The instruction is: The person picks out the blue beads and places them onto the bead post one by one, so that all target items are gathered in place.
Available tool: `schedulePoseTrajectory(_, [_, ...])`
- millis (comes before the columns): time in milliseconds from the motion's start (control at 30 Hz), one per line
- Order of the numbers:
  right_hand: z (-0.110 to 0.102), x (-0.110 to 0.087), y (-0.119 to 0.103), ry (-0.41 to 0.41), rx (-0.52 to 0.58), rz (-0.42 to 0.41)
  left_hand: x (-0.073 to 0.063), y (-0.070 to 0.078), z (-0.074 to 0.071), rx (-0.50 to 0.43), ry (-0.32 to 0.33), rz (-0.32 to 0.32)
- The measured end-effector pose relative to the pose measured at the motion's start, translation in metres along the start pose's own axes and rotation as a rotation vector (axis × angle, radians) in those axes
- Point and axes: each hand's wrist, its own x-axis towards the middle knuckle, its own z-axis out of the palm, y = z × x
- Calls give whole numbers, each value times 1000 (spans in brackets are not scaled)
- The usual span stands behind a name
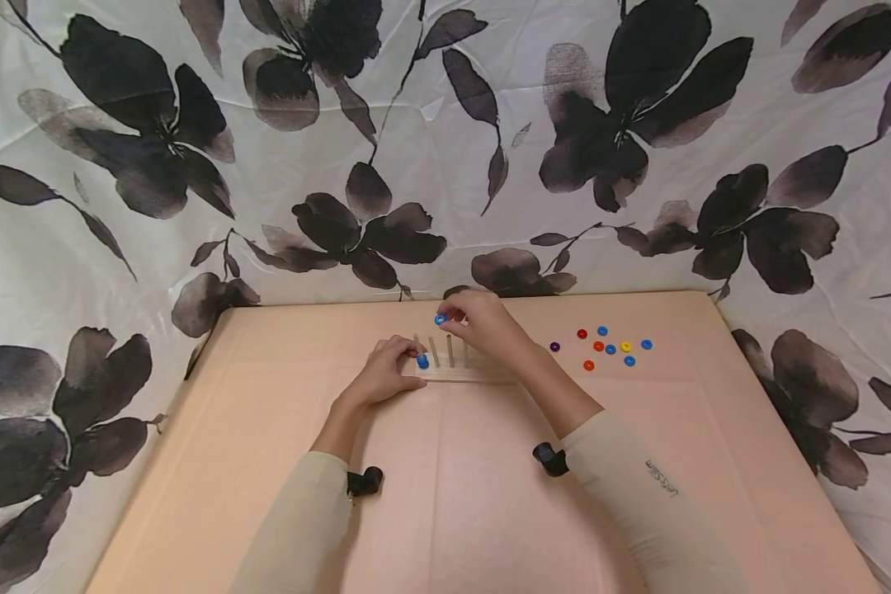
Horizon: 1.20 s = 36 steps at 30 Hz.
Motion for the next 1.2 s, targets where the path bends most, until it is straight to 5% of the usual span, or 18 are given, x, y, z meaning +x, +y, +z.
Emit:
schedulePoseTrajectory(400, [22,12,-17,-104,-71,2,0,-1,0,2,10,24])
schedulePoseTrajectory(900, [35,16,-15,-90,-123,-99,1,-1,-1,3,19,28])
schedulePoseTrajectory(1200, [38,14,-16,-119,-135,-51,0,-4,1,24,21,31])
